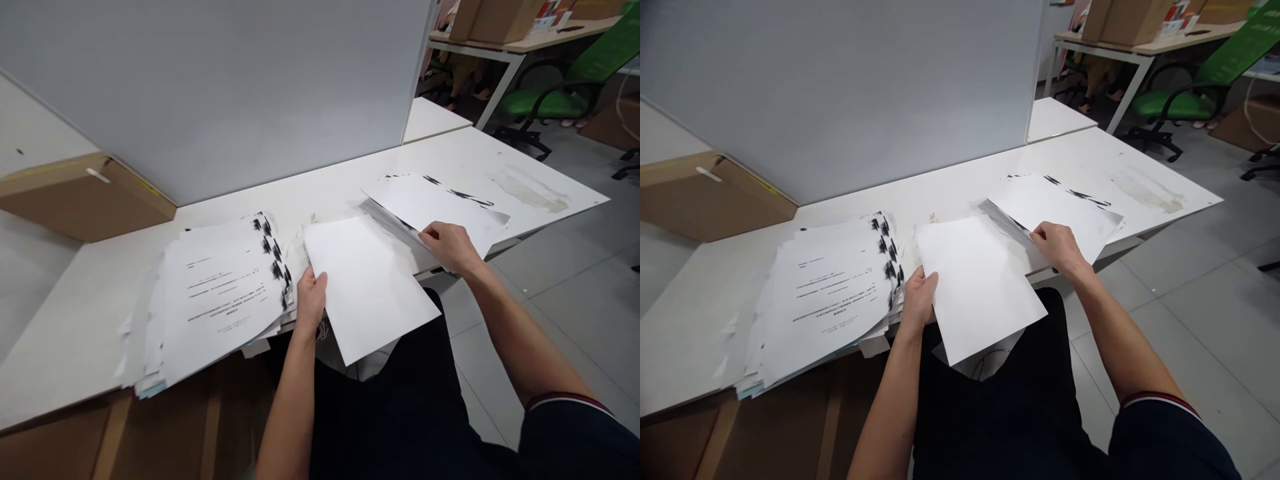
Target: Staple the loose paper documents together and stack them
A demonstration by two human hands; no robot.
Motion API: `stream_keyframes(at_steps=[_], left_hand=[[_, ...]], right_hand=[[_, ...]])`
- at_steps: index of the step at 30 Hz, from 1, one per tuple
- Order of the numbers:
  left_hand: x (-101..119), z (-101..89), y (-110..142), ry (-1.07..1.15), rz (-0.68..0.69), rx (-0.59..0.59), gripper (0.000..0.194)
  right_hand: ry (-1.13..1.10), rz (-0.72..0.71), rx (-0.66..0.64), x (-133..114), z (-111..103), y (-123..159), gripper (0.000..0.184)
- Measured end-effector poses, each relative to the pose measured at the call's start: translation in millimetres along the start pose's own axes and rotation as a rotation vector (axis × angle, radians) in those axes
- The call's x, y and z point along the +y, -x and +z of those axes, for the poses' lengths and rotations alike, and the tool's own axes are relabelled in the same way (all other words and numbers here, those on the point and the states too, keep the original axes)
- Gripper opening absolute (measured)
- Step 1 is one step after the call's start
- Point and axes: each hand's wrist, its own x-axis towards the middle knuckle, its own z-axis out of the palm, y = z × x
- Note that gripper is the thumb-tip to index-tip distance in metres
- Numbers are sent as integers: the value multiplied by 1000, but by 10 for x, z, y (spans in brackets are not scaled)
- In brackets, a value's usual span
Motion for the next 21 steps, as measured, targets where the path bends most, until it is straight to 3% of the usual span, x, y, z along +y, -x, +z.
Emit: stream_keyframes(at_steps=[5,12,16,21], left_hand=[[2,5,-1,-3,-10,-7,40],[-7,-22,-14,-74,6,-8,28],[-20,-43,-23,-101,20,19,28],[-58,-73,-32,-138,83,51,29]], right_hand=[[43,-219,-131,-424,96,378,21],[225,-545,-315,-950,573,818,20],[294,-643,-326,-1090,771,902,19],[308,-684,-327,-1133,832,940,21]])
